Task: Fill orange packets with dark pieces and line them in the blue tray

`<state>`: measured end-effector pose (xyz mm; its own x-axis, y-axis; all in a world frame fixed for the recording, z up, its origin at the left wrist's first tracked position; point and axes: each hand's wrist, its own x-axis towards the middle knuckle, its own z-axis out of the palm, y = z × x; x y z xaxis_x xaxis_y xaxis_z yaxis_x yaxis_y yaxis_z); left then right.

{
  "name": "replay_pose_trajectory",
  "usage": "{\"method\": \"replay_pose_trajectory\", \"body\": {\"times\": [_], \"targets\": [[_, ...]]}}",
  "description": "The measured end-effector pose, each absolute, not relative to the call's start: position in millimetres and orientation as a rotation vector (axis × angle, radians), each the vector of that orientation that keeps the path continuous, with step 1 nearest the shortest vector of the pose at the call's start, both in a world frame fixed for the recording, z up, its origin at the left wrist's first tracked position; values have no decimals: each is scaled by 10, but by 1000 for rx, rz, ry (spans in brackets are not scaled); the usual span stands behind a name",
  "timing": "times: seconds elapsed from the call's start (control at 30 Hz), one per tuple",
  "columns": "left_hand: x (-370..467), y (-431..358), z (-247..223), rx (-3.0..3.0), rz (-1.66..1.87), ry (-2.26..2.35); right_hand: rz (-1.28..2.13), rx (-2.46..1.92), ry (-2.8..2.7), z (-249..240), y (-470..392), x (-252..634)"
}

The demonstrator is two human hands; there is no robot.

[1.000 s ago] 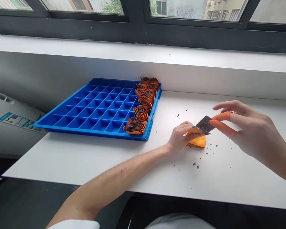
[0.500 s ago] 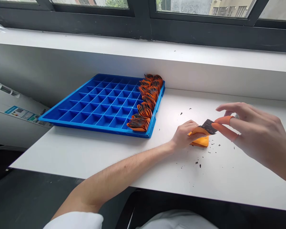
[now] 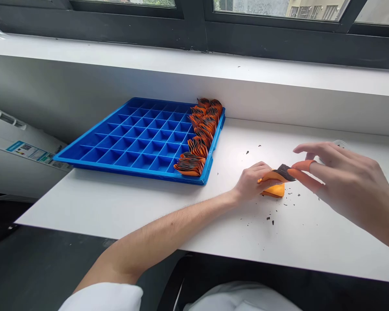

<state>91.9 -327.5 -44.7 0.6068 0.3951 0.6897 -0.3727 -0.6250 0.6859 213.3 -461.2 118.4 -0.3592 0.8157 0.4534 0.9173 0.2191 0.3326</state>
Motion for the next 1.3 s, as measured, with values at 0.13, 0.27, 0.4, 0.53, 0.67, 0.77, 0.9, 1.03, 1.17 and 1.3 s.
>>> {"method": "replay_pose_trajectory", "body": {"times": [0.13,0.27,0.4,0.53,0.67,0.77,0.9,1.03,1.17,1.3], "targets": [[924,-3271,-466,1956,1129,-10,-821,-1662,-2313,1128,-4578,2129],[924,-3268,-461,1935,1132,-23,-776,-1652,-2336,1045,-4568,2122],[908,-3286,-423,1834,1010,-5,-790,-1673,-2321,970,-4579,2160],[890,-3308,-395,1716,838,110,-812,-1607,-2327,921,-4610,2205],[885,-3311,-402,1694,816,95,-819,-1566,-2357,857,-4655,2234],[885,-3307,-412,1680,834,62,-789,-1545,-2404,781,-4676,2250],[881,-3306,-413,1724,859,69,-693,-1525,-2419,696,-4684,2273],[874,-3313,-422,1759,893,74,-554,-1480,-2333,701,-4692,2278],[870,-3322,-450,1866,972,30,-273,-1583,-2148,770,-4707,2266],[876,-3320,-482,1911,1039,28,-140,-1772,-2078,855,-4731,2286]]}}
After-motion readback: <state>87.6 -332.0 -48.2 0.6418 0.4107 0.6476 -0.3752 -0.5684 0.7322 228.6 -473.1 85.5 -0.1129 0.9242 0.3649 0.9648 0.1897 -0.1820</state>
